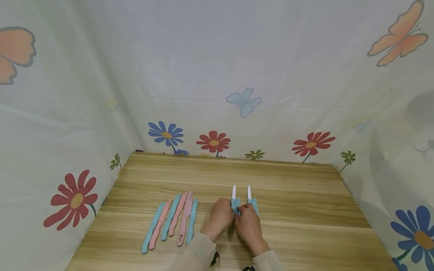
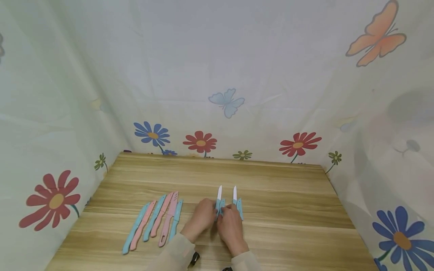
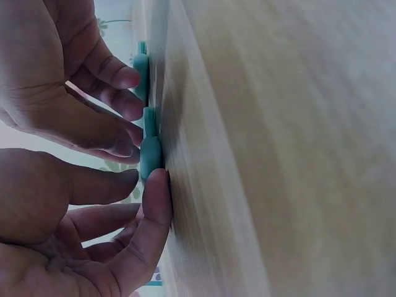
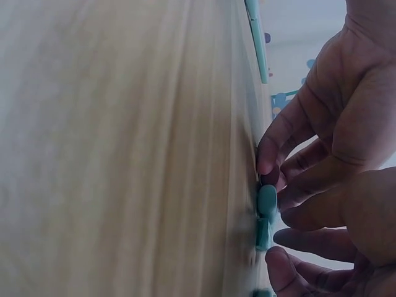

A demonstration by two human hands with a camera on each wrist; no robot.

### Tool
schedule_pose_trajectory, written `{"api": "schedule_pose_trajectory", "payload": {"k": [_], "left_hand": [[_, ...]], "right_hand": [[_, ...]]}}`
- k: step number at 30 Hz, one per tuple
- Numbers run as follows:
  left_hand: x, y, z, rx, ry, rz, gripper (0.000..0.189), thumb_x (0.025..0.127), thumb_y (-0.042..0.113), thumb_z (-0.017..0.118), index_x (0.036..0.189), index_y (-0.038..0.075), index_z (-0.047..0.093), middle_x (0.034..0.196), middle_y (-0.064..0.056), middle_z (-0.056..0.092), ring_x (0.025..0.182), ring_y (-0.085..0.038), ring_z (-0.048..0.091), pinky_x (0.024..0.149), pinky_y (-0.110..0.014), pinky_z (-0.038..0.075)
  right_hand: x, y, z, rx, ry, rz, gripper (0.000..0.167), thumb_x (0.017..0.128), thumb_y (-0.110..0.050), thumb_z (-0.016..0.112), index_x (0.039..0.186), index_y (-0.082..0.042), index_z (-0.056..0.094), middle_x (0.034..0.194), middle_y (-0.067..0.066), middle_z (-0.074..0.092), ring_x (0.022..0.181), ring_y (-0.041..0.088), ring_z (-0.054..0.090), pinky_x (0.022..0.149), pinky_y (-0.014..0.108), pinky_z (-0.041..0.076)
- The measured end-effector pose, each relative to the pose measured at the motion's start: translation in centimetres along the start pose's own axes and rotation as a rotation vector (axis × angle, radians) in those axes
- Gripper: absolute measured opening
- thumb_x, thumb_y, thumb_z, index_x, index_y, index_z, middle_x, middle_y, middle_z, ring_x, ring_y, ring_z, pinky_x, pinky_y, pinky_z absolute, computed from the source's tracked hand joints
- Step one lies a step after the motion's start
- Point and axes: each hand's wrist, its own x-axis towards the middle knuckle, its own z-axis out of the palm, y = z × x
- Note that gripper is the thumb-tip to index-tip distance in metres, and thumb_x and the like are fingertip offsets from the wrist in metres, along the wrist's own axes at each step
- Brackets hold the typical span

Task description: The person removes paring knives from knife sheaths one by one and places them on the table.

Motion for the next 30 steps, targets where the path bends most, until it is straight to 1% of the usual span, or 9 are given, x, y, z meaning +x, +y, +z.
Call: {"api": "schedule_pose_trajectory", "payload": {"k": [6, 10, 13, 15, 17, 18, 21, 25, 30], "left_hand": [[-0.1, 0.0, -0.3, 0.014, 0.003, 0.006, 0.007, 0.091, 0.006, 0.072, 0.092, -0.001, 0.072, 0.087, -0.013, 0.067, 0.086, -0.029, 0.064, 0.077, -0.041, 0.055], [-0.4, -0.1, -0.5, 0.017, 0.027, 0.045, 0.006, 0.091, 0.005, 0.071, 0.087, 0.001, 0.07, 0.081, -0.01, 0.063, 0.081, -0.025, 0.061, 0.071, -0.037, 0.052], [-0.8, -0.2, -0.9, 0.026, 0.042, 0.074, 0.007, 0.091, 0.005, 0.069, 0.086, 0.001, 0.069, 0.079, -0.008, 0.062, 0.079, -0.023, 0.058, 0.069, -0.034, 0.05], [-1.2, -0.3, -1.1, 0.017, 0.034, 0.063, 0.008, 0.092, 0.005, 0.067, 0.092, -0.002, 0.071, 0.082, -0.01, 0.063, 0.08, -0.022, 0.057, 0.072, -0.035, 0.052], [-1.5, -0.4, -1.3, -0.018, 0.013, 0.03, 0.017, 0.093, 0.005, 0.066, 0.104, -0.007, 0.072, 0.089, -0.012, 0.064, 0.082, -0.021, 0.057, 0.077, -0.037, 0.054], [-1.7, -0.5, -1.4, -0.038, 0.008, 0.014, 0.022, 0.093, 0.005, 0.066, 0.109, -0.01, 0.071, 0.092, -0.014, 0.064, 0.083, -0.022, 0.057, 0.078, -0.039, 0.055], [-2.3, -0.9, -1.4, -0.09, 0.014, -0.024, 0.035, 0.094, 0.006, 0.066, 0.124, -0.012, 0.067, 0.103, -0.019, 0.064, 0.088, -0.025, 0.061, 0.083, -0.042, 0.058], [-3.2, -1.4, -1.8, -0.127, 0.042, -0.038, 0.039, 0.095, 0.008, 0.067, 0.129, -0.011, 0.064, 0.114, -0.024, 0.065, 0.1, -0.034, 0.066, 0.089, -0.048, 0.058], [-4.7, -1.7, -2.9, -0.145, 0.034, -0.082, 0.043, 0.096, 0.01, 0.067, 0.135, -0.007, 0.062, 0.129, -0.024, 0.064, 0.116, -0.042, 0.063, 0.099, -0.055, 0.054]], "right_hand": [[-0.1, -0.2, -0.3, 0.012, 0.001, -0.002, 0.023, 0.087, -0.004, 0.073, 0.107, 0.008, 0.075, 0.106, 0.018, 0.067, 0.098, 0.035, 0.068, 0.084, 0.05, 0.058], [-0.2, -0.5, -0.4, 0.049, -0.005, 0.022, 0.025, 0.089, -0.006, 0.073, 0.111, 0.008, 0.075, 0.109, 0.017, 0.067, 0.1, 0.033, 0.067, 0.086, 0.05, 0.058], [-0.3, -0.9, -0.4, 0.096, -0.001, 0.046, 0.026, 0.09, -0.008, 0.074, 0.112, 0.006, 0.075, 0.11, 0.016, 0.067, 0.093, 0.028, 0.066, 0.078, 0.044, 0.056], [-0.5, -1.2, -0.5, 0.128, -0.001, 0.063, 0.026, 0.091, -0.009, 0.074, 0.113, 0.004, 0.075, 0.109, 0.014, 0.066, 0.088, 0.023, 0.064, 0.074, 0.037, 0.054], [-0.7, -1.3, -0.5, 0.168, -0.003, 0.077, 0.026, 0.09, -0.009, 0.074, 0.114, 0.002, 0.075, 0.108, 0.012, 0.066, 0.084, 0.018, 0.062, 0.07, 0.031, 0.05], [-0.8, -1.4, -0.5, 0.185, -0.007, 0.086, 0.026, 0.09, -0.009, 0.074, 0.114, 0.001, 0.076, 0.108, 0.011, 0.066, 0.084, 0.017, 0.062, 0.07, 0.029, 0.05], [-1.0, -1.8, -0.5, 0.251, -0.016, 0.106, 0.026, 0.09, -0.008, 0.073, 0.115, -0.001, 0.076, 0.107, 0.009, 0.067, 0.085, 0.015, 0.062, 0.071, 0.026, 0.049], [-1.2, -2.1, -0.3, 0.374, -0.057, 0.142, 0.026, 0.091, -0.009, 0.073, 0.116, -0.003, 0.075, 0.109, 0.011, 0.07, 0.085, 0.014, 0.064, 0.07, 0.024, 0.052], [-1.7, -2.6, 0.1, 0.501, -0.148, 0.175, 0.027, 0.094, -0.01, 0.071, 0.12, -0.002, 0.073, 0.114, 0.014, 0.072, 0.09, 0.016, 0.068, 0.073, 0.022, 0.055]]}}
